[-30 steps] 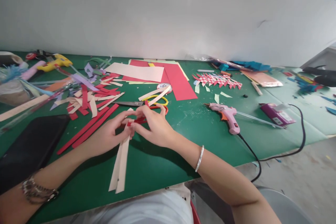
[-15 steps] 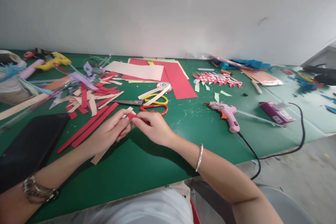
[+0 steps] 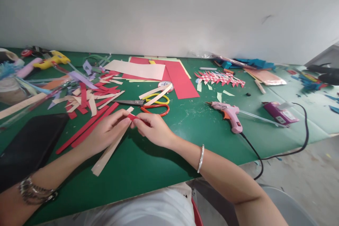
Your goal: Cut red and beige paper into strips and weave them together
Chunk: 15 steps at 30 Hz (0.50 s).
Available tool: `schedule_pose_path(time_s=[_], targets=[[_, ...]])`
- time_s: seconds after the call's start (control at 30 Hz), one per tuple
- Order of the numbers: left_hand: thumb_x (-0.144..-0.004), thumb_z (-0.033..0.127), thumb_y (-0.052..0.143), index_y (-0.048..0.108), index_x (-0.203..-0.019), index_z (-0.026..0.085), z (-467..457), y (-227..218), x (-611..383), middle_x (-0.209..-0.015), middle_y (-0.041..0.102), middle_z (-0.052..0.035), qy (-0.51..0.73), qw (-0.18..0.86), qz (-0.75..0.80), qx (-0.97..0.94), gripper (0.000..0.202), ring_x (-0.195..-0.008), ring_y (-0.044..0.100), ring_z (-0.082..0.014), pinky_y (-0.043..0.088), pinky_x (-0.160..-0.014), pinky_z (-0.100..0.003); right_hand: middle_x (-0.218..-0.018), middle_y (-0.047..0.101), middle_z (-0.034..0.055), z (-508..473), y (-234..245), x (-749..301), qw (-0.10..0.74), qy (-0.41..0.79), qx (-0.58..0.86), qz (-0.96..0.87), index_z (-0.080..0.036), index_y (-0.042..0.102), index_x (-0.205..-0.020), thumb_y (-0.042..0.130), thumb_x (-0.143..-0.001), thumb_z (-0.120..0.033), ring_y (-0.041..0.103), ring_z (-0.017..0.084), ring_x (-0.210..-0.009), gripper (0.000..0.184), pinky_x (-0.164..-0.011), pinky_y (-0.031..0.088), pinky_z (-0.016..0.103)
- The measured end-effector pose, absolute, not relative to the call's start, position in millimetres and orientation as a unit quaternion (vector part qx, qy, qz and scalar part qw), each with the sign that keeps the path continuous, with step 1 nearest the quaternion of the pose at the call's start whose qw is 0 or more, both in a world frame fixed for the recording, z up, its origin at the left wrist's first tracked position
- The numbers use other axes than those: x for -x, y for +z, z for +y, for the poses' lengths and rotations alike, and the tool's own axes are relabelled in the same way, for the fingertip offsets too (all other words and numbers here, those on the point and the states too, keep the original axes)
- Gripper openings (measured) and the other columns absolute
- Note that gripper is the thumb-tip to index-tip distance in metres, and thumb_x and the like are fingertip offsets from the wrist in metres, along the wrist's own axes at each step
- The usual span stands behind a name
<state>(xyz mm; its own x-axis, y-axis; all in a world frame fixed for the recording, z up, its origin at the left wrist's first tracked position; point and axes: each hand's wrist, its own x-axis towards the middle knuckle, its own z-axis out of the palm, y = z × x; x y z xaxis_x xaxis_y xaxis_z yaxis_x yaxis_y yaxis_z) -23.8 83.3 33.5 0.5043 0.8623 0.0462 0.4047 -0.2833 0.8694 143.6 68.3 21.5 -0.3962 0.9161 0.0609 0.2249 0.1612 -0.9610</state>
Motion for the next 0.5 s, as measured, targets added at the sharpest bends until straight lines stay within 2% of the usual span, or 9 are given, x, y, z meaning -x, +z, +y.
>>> schedule_pose_path(time_s=[0.17,0.27,0.33,0.43,0.5], targets=[[-0.081,0.038,0.049,0.057,-0.074,0.017,86.4,35.4,25.6,-0.070,0.059,0.0014,0.300,0.386,0.430,-0.759,0.023,-0.063,0.052,-0.0114,0.041,-0.056,-0.020,-0.052,0.037,-0.0053,67.1,22.5,-144.8,0.334,0.440,0.424,-0.717,-0.015,0.057,-0.072,0.041,-0.086,-0.029,0.033,0.006,-0.048,0.025,-0.048,0.028,0.020],[-0.080,0.038,0.052,0.060,-0.073,0.017,86.3,34.2,26.1,-0.070,0.060,0.0013,0.302,0.406,0.434,-0.746,0.023,-0.063,0.053,-0.0112,0.043,-0.057,-0.020,-0.054,0.039,-0.0044,67.8,22.2,-145.8,0.343,0.411,0.433,-0.725,-0.015,0.056,-0.070,0.042,-0.085,-0.031,0.033,0.007,-0.050,0.026,-0.049,0.028,0.020],[-0.078,0.040,0.054,0.061,-0.079,0.017,86.3,32.2,26.4,-0.072,0.062,0.0005,0.305,0.429,0.439,-0.729,0.024,-0.066,0.056,-0.0124,0.045,-0.060,-0.021,-0.054,0.037,-0.0045,68.9,21.6,-147.0,0.351,0.396,0.445,-0.723,-0.016,0.056,-0.071,0.044,-0.084,-0.033,0.031,0.007,-0.050,0.025,-0.049,0.027,0.021],[-0.077,0.042,0.056,0.061,-0.097,0.018,87.1,28.8,26.6,-0.080,0.064,-0.0016,0.314,0.451,0.437,-0.712,0.031,-0.074,0.058,-0.0149,0.047,-0.064,-0.023,-0.054,0.034,-0.0053,70.6,20.5,-149.2,0.356,0.395,0.448,-0.719,-0.016,0.054,-0.072,0.046,-0.084,-0.034,0.029,0.007,-0.049,0.023,-0.049,0.026,0.021],[-0.077,0.042,0.056,0.061,-0.101,0.019,87.6,28.1,26.7,-0.085,0.065,-0.0031,0.312,0.449,0.430,-0.718,0.034,-0.077,0.059,-0.0157,0.048,-0.067,-0.024,-0.054,0.036,-0.0049,71.7,20.0,-150.8,0.354,0.399,0.438,-0.723,-0.016,0.054,-0.072,0.046,-0.084,-0.034,0.030,0.007,-0.050,0.023,-0.050,0.027,0.021]])
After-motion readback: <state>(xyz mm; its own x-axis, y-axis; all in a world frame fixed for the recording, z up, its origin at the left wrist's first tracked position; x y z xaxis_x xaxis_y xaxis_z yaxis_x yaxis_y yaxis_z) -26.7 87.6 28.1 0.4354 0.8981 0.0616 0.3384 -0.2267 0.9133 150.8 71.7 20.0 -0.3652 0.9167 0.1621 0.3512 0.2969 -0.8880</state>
